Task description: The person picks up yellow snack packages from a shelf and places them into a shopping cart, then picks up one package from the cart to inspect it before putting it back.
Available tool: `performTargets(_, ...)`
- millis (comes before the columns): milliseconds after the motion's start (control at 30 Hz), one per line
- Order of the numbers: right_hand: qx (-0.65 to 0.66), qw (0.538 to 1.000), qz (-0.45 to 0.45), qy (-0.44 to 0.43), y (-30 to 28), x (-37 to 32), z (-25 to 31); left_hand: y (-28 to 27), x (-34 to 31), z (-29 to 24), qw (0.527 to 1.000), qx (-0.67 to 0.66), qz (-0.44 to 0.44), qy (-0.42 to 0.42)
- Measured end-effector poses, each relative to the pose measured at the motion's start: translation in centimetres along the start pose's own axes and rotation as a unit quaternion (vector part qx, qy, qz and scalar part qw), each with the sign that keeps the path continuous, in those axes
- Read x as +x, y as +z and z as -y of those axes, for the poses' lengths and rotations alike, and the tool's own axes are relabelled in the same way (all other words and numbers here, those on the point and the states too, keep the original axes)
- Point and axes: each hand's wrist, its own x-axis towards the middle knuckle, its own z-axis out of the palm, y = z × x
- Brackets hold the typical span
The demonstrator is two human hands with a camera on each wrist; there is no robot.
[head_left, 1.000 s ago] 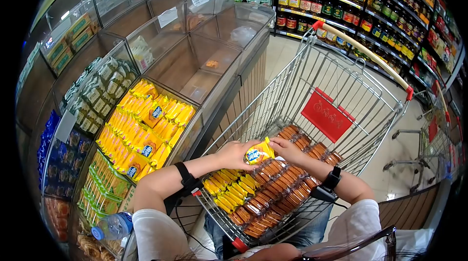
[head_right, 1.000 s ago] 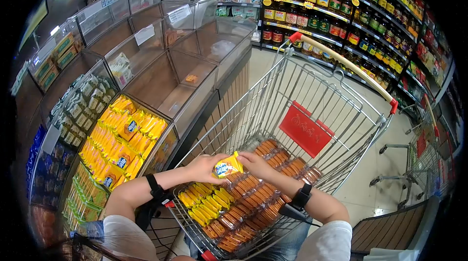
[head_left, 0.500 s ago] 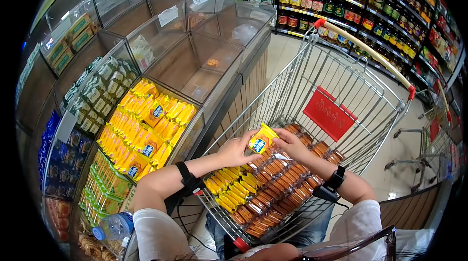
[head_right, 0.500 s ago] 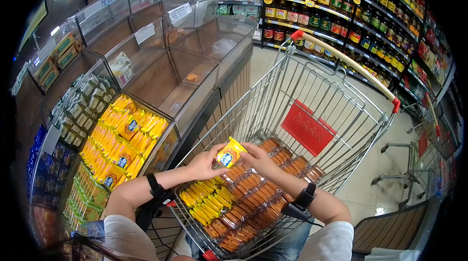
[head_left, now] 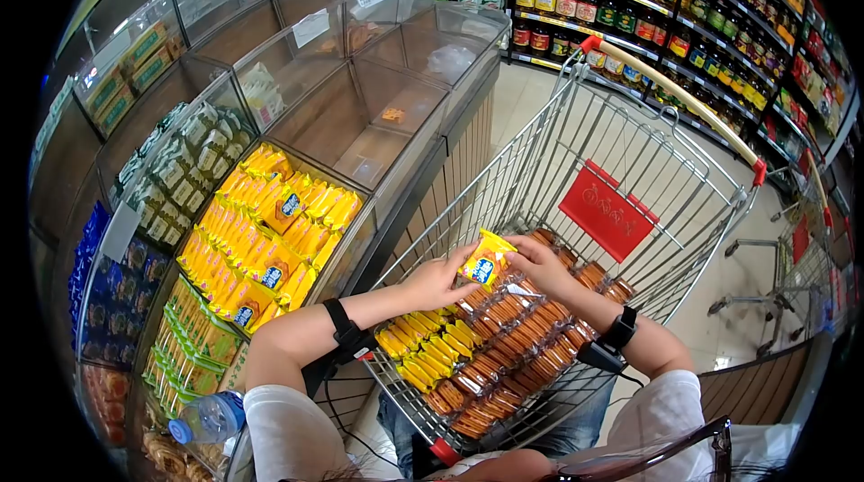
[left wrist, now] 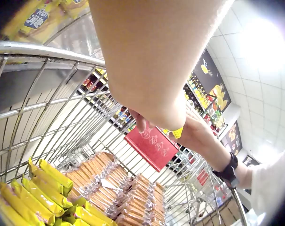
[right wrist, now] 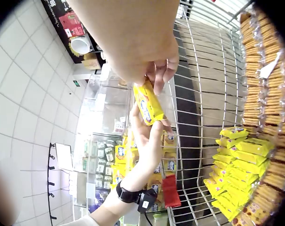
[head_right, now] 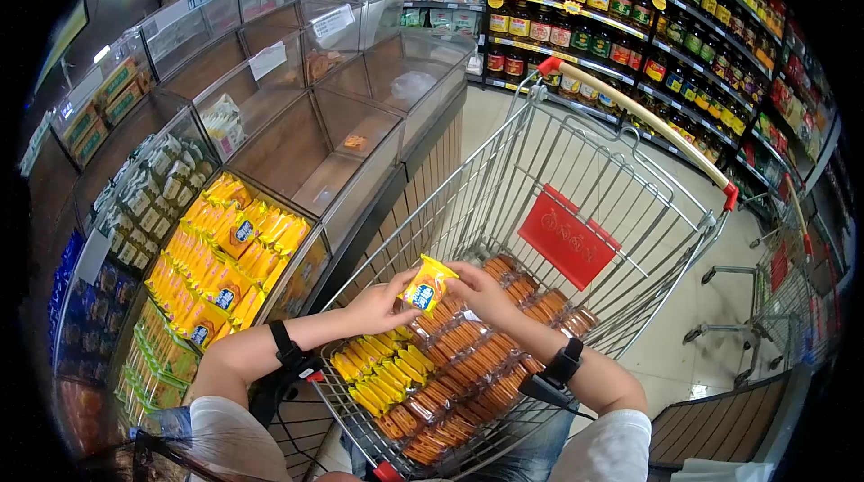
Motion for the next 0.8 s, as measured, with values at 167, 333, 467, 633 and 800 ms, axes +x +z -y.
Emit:
performTargets(167,-0.003,1.000,0.012,0.002,-0.22,0.11,-0.41,0.46,0.02,0.45,0.998,0.019,-0.036,0.053)
performTargets(333,-0.014,1.000,0.013,0.001,-0.23,0.06,-0.42,0.62,0.06,0.83,0.997,0.030,-0.033,0.063)
performTargets(467,-0.022,0.999,0.022,0.006,-0.25,0.10,-0.29,0.58,0.04,0.90,0.996,0.035,-0.032,0.069)
performTargets(633,-0.037,0.999,0.018,0.006,-0.26,0.06,-0.35,0.08,0.00,0.33,0.999,0.042,0.017,0.017)
performTargets(800,-0.036,0.999,0.017,0.003,-0.32,0.10,-0.71,0.24,0.03,0.58,0.999,0.043,0.021,0.019)
